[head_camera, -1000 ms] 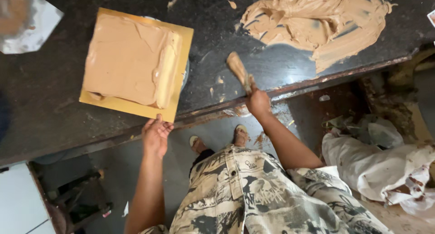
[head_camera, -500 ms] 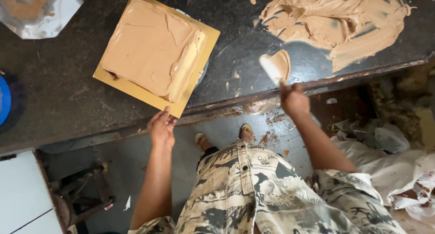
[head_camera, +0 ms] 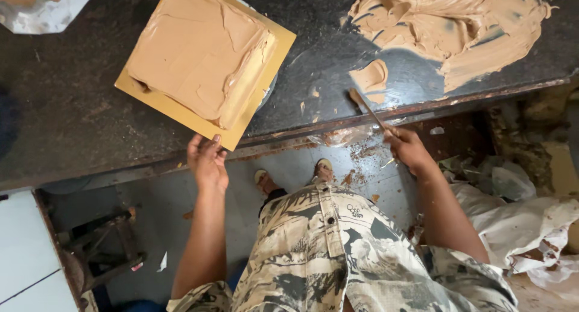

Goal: The person applies frosting to the top and sides of a square cake using a spatula.

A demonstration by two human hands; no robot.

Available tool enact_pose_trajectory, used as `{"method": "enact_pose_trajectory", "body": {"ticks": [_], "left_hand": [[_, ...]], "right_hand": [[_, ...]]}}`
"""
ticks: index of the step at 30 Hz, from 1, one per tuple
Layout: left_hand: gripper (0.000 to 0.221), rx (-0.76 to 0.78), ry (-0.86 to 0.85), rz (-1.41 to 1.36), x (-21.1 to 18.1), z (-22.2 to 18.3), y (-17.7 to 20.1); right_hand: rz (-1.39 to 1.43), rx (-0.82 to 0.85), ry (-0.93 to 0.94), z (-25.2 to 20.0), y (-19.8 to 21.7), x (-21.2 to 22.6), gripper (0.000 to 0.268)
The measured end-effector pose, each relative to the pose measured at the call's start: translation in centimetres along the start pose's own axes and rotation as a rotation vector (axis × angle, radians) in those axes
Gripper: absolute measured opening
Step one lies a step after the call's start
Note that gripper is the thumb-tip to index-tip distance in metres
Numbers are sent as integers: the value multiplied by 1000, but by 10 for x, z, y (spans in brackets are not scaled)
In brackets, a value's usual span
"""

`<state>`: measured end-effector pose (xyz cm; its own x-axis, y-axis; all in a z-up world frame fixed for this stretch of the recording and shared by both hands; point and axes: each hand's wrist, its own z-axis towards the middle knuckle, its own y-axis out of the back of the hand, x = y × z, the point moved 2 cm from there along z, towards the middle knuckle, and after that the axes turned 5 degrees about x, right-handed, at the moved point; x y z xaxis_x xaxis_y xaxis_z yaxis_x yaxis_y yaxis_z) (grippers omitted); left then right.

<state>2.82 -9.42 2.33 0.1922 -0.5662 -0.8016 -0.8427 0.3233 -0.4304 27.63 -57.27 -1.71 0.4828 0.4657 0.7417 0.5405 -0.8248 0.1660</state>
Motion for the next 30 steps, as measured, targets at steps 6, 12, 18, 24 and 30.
{"method": "enact_pose_trajectory", "body": {"ticks": [6, 12, 18, 24, 30], "left_hand": [[33, 43, -27, 45, 4, 9, 15], [31, -3, 14, 37, -10, -5, 8], [25, 43, 83, 61, -5, -2, 22], [41, 47, 24, 109, -8, -2, 22], [45, 19, 29, 149, -12, -4, 21]], "right_hand": [[-1231, -650, 565, 6, -23, 31, 24], [-260, -223, 248, -8, -4, 38, 35], [415, 114, -65, -5, -21, 31, 33], [-1297, -604, 376, 16, -34, 49, 20], [-629, -196, 366, 26, 3, 31, 21]]}}
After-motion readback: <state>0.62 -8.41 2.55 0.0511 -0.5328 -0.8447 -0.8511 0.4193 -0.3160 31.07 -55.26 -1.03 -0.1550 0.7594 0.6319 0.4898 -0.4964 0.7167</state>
